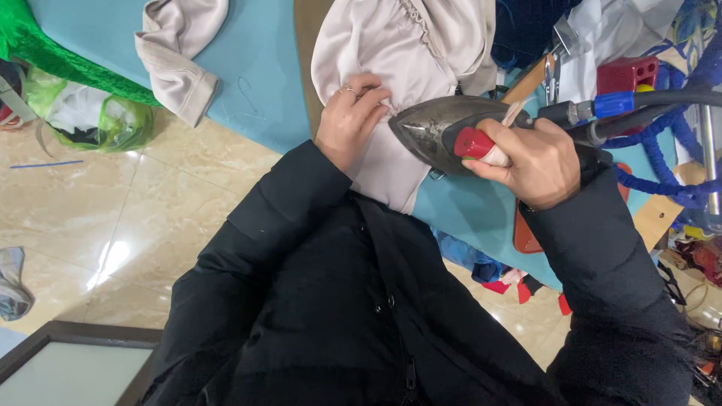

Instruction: Pressing ruffles and seams on a garment using a steam iron

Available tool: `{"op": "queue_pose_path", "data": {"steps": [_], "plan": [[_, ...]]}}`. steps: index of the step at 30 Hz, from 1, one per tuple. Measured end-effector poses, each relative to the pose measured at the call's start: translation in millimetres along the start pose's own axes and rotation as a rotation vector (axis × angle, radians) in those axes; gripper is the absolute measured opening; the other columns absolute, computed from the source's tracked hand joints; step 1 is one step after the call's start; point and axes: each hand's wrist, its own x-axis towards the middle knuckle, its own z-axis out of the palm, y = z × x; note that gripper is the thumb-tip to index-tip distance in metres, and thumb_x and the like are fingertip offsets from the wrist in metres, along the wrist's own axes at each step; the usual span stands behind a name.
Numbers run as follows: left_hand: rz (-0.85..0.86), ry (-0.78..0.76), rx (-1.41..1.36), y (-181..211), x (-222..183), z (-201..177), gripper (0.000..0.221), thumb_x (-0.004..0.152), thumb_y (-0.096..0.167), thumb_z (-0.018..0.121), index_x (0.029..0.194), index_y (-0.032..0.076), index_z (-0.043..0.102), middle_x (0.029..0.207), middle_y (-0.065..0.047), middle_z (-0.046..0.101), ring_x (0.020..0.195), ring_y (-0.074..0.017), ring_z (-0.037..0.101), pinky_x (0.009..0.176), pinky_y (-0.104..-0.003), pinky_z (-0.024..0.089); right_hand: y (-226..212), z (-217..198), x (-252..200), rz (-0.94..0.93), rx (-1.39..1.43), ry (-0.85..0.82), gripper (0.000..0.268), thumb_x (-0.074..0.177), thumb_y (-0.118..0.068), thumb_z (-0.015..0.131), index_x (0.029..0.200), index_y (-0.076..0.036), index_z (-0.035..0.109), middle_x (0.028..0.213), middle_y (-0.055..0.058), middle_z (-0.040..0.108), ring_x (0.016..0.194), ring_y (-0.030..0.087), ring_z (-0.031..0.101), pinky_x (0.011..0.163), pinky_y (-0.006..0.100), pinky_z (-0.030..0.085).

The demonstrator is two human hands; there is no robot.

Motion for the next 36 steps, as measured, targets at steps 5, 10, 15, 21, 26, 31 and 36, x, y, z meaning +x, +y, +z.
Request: {"op": "queue_pose_path", "data": {"steps": [5,10,15,21,26,31,36], "plan": [[0.028,0.093,-0.172,8,-1,-20,0.006,0.104,-0.001,0.067,0.108,0.0,0.071,0.123,-0.01,0.056,0.103,-0.0227,0.07,0.094,-0.035,0.056,-8,0,12,-0.007,0.039,0.017,0.047,0.104,-0.057,0.07,0.118,-0.012,0.071,0.063,0.002,0.058,0.058,0.018,0.059,0.067,0.032,0.043],[-0.077,0.32,0.058,-7,-31,-48,0.019,0.092,0.009,0.079,0.107,0.019,0.075,0.107,-0.003,0.063,0.107,-0.0313,0.06,0.097,-0.044,0.046,-18,5,16,0.044,0.214,0.108,0.046,0.095,-0.051,0.076,0.124,-0.015,0.072,0.069,0.006,0.067,0.066,0.023,0.07,0.072,0.034,0.05],[-0.167,0.304,0.058,-16,-55,-54,0.015,0.093,0.021,0.082,0.106,0.022,0.074,0.102,0.001,0.057,0.108,-0.0289,0.054,0.096,-0.042,0.038,-27,5,22,0.046,0.208,0.116,0.044,0.094,-0.049,0.079,0.122,-0.015,0.072,0.068,0.006,0.066,0.064,0.023,0.068,0.07,0.034,0.05],[-0.229,0.222,0.039,-4,-43,-52,0.019,0.088,0.025,0.088,0.099,0.023,0.074,0.105,0.001,0.056,0.114,-0.0313,0.05,0.1,-0.047,0.036,-34,8,28,0.044,0.223,0.138,0.045,0.093,-0.048,0.081,0.123,-0.016,0.073,0.07,0.006,0.067,0.064,0.023,0.068,0.071,0.034,0.05],[-0.261,0.229,0.028,-2,-38,-54,0.016,0.086,0.015,0.087,0.09,0.023,0.074,0.101,0.002,0.056,0.113,-0.0294,0.052,0.098,-0.046,0.037,-38,8,32,0.061,0.232,0.133,0.046,0.092,-0.048,0.082,0.124,-0.017,0.073,0.071,0.005,0.068,0.066,0.022,0.07,0.072,0.032,0.05],[-0.301,0.364,-0.2,-15,-38,-64,0.01,0.097,0.01,0.074,0.102,0.018,0.073,0.095,-0.002,0.068,0.102,-0.0276,0.063,0.096,-0.042,0.04,-47,2,45,0.091,0.236,0.096,0.047,0.091,-0.047,0.083,0.124,-0.017,0.07,0.071,0.005,0.071,0.065,0.021,0.072,0.071,0.032,0.05],[-0.319,0.423,-0.133,-22,-40,-66,0.013,0.098,0.006,0.072,0.108,0.015,0.07,0.091,-0.003,0.063,0.097,-0.0285,0.061,0.099,-0.043,0.04,-59,3,61,0.12,0.194,0.091,0.045,0.09,-0.052,0.082,0.118,-0.018,0.071,0.066,0.003,0.07,0.061,0.019,0.072,0.069,0.029,0.048]]}}
